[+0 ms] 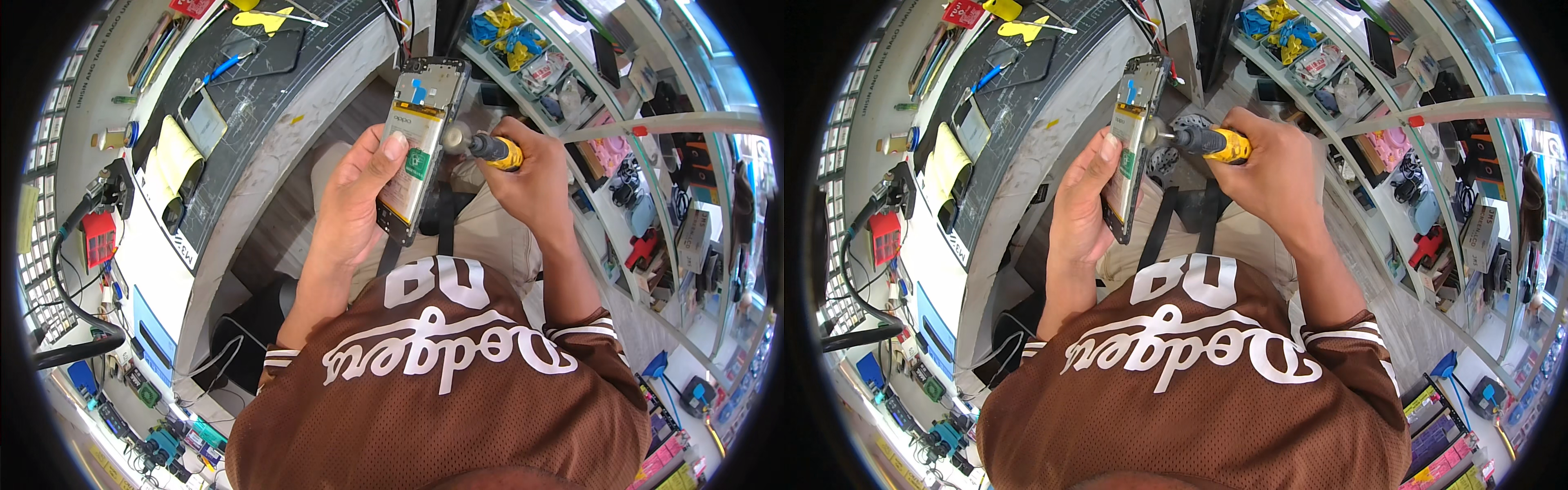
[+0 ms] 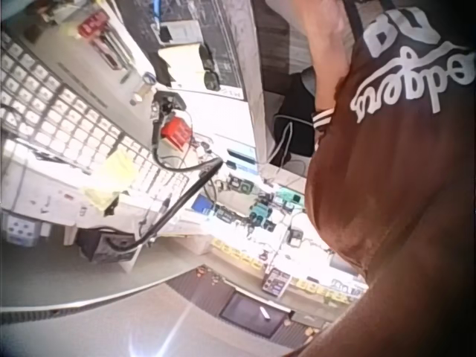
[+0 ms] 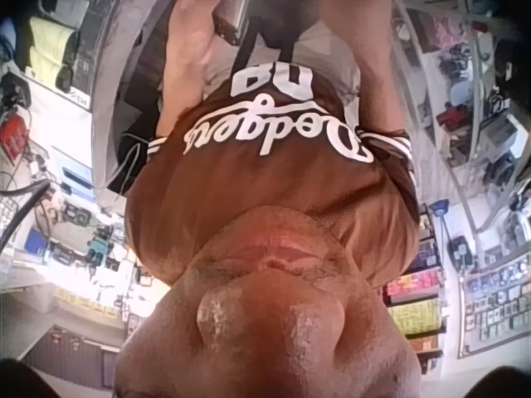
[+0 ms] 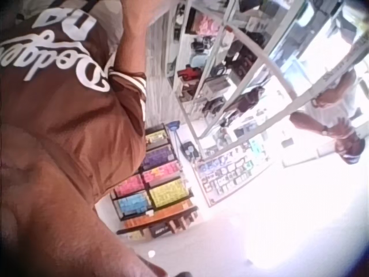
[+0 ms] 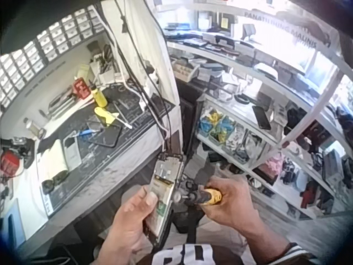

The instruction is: The person removes the back cover of a smartphone, handles a small component, and uses a yellow heat gun to apply heat along the edges of the phone's internal frame. The phone remains open with the battery exposed.

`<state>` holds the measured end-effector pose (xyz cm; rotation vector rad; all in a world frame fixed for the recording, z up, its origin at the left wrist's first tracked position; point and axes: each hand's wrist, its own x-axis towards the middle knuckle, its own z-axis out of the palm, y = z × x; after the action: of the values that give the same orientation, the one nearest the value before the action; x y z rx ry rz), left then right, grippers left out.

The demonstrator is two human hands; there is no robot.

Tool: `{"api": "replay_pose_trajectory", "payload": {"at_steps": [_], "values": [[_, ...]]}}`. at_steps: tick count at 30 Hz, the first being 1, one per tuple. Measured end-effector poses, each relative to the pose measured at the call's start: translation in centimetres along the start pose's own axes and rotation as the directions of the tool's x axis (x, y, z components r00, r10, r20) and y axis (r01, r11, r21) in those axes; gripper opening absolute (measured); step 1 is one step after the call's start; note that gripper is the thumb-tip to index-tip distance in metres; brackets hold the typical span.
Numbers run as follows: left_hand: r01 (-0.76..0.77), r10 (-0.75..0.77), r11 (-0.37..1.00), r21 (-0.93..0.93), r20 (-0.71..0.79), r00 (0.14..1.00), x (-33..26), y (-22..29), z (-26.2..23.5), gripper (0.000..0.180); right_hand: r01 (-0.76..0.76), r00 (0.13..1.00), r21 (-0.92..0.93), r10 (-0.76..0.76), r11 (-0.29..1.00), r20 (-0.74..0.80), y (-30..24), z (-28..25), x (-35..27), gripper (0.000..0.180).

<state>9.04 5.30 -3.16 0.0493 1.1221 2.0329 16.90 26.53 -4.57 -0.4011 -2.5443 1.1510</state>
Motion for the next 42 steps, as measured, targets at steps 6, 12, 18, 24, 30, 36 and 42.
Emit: {"api": "replay_pose_trajectory", "payload": {"at_steps": [6, 12, 18, 24, 30, 36, 42], "values": [[-0.011, 0.011, 1.0, -0.017, 0.029, 1.0, 0.0, 0.0, 0.0, 0.037, -0.022, 0.999, -0.076, 0.019, 0.997, -0.048, -0.1, -0.4, 1.0, 0.016], [-0.036, 0.043, 0.997, 0.067, -0.105, 0.994, 0.1, 0.4, 1.6, 0.034, 0.04, 0.999, -0.001, -0.04, 0.999, 0.026, -0.4, 0.4, -0.9, 0.018], [-0.056, 0.065, 0.995, 0.086, -0.11, 0.992, 0.0, 0.5, 1.9, 0.037, 0.025, 1.0, -0.021, -0.025, 0.999, 0.007, -0.5, 0.4, -0.7, 0.016], [-0.043, 0.053, 0.994, 0.1, -0.094, 0.994, 0.0, 0.3, 1.8, 0.038, 0.007, 1.0, 0.024, -0.007, 1.0, -0.013, -0.2, 0.3, -0.2, 0.015], [-0.048, 0.062, 0.995, 0.083, -0.171, 0.983, 0.0, 0.3, 2.9, 0.039, 0.034, 0.999, -0.058, -0.032, 0.998, 0.025, -0.6, 0.4, -1.2, 0.016], [-0.065, 0.071, 0.995, 0.072, -0.085, 0.994, 0.0, 0.3, 2.1, 0.039, 0.028, 1.0, -0.029, -0.029, 0.999, -0.011, -0.6, 0.4, -0.9, 0.019], [-0.095, 0.103, 0.994, 0.059, -0.157, 0.982, -0.1, 0.3, 2.6, 0.041, 0.08, 0.989, 0.01, -0.081, 0.997, 0.121, -1.2, 1.0, -3.4, 0.017]]}}
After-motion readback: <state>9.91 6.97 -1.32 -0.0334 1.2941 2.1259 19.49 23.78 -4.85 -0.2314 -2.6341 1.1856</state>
